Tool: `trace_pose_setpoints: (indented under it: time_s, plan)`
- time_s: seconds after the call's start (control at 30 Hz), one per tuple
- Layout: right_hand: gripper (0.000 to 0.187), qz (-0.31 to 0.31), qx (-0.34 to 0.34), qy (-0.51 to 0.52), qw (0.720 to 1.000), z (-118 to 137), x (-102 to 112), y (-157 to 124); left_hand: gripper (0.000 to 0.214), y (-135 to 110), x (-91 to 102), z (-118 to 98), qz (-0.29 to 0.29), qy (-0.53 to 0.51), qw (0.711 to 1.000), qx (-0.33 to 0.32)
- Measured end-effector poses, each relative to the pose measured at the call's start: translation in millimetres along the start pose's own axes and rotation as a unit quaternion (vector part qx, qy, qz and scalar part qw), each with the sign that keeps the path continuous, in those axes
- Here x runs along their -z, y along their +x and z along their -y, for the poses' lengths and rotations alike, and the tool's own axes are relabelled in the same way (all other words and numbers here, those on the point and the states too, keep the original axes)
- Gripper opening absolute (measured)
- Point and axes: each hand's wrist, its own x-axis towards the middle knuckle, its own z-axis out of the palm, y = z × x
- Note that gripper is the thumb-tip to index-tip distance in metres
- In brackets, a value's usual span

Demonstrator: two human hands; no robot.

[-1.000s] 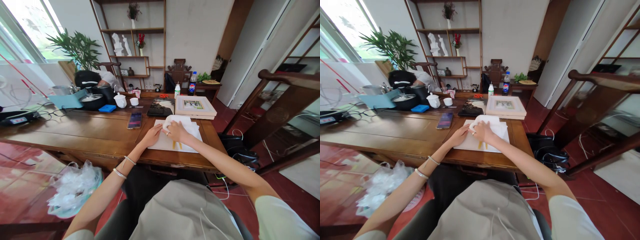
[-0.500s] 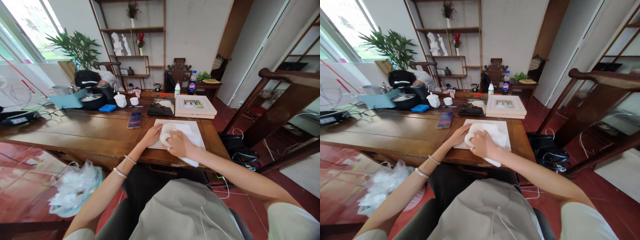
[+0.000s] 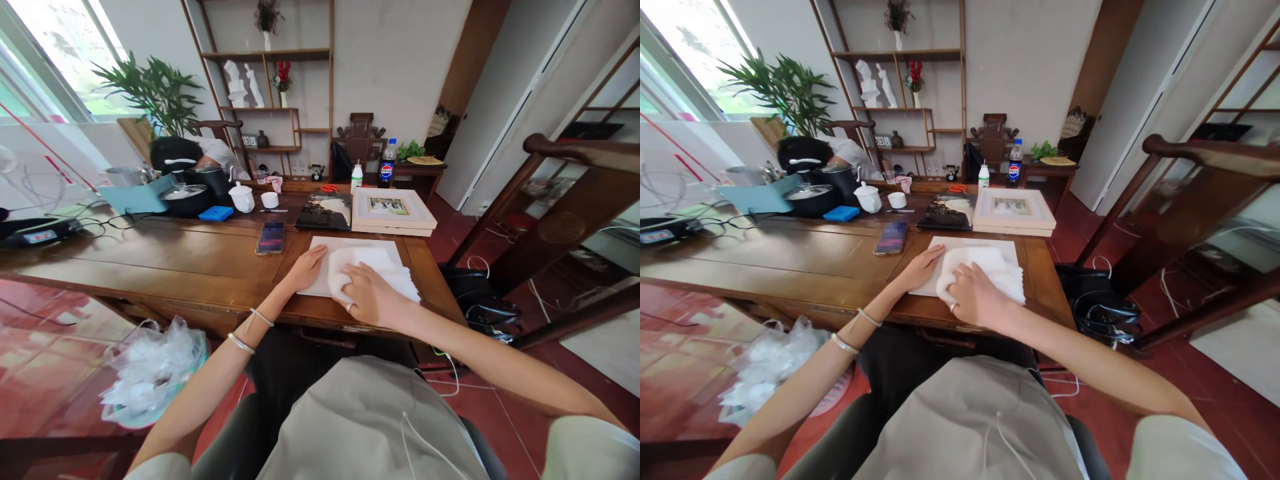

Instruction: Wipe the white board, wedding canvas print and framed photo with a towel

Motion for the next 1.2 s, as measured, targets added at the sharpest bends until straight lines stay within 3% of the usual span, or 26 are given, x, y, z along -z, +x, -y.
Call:
trace_pose_setpoints:
  time_s: [0.1,0.2,0.37,0.5,0.63,0.77,0.93,1.2]
  plan:
    - [0.03,-0.011,0.002,0.026,1.0,9.4,3.2,-10.9,0.044,0.1,0.4,-0.1,0.0,0.002,1.0,0.004]
    - [0.037,-0.014,-0.029,0.024,0.999,1.1,2.1,-2.6,0.044,0.6,0.1,1.1,0.001,-0.002,1.0,-0.001]
    - [0.043,0.026,-0.139,0.04,0.989,-42.7,-7.0,44.7,0.044,2.0,-1.6,3.4,-0.005,-0.013,1.0,-0.01]
    - [0.046,0.058,-0.176,0.085,0.979,-71.8,-16.8,92.8,0.044,2.7,-2.2,4.0,-0.007,-0.012,1.0,-0.006]
    - [0.043,0.063,-0.172,0.091,0.979,-73.6,-25.6,132.4,0.043,2.7,-1.3,2.6,-0.014,-0.004,1.0,-0.01]
    - [0.04,0.063,-0.171,0.082,0.98,-63.4,-28.5,148.5,0.043,2.5,0.1,-0.1,-0.017,0.005,1.0,-0.016]
    - [0.038,0.065,-0.187,0.061,0.978,-69.8,-24.3,124.7,0.044,2.0,-0.8,2.1,-0.014,0.007,1.0,-0.01]
    - [0.046,0.06,-0.259,0.016,0.964,-115.3,-22.5,31.4,0.045,1.0,0.2,2.4,0.005,0.014,1.0,0.003]
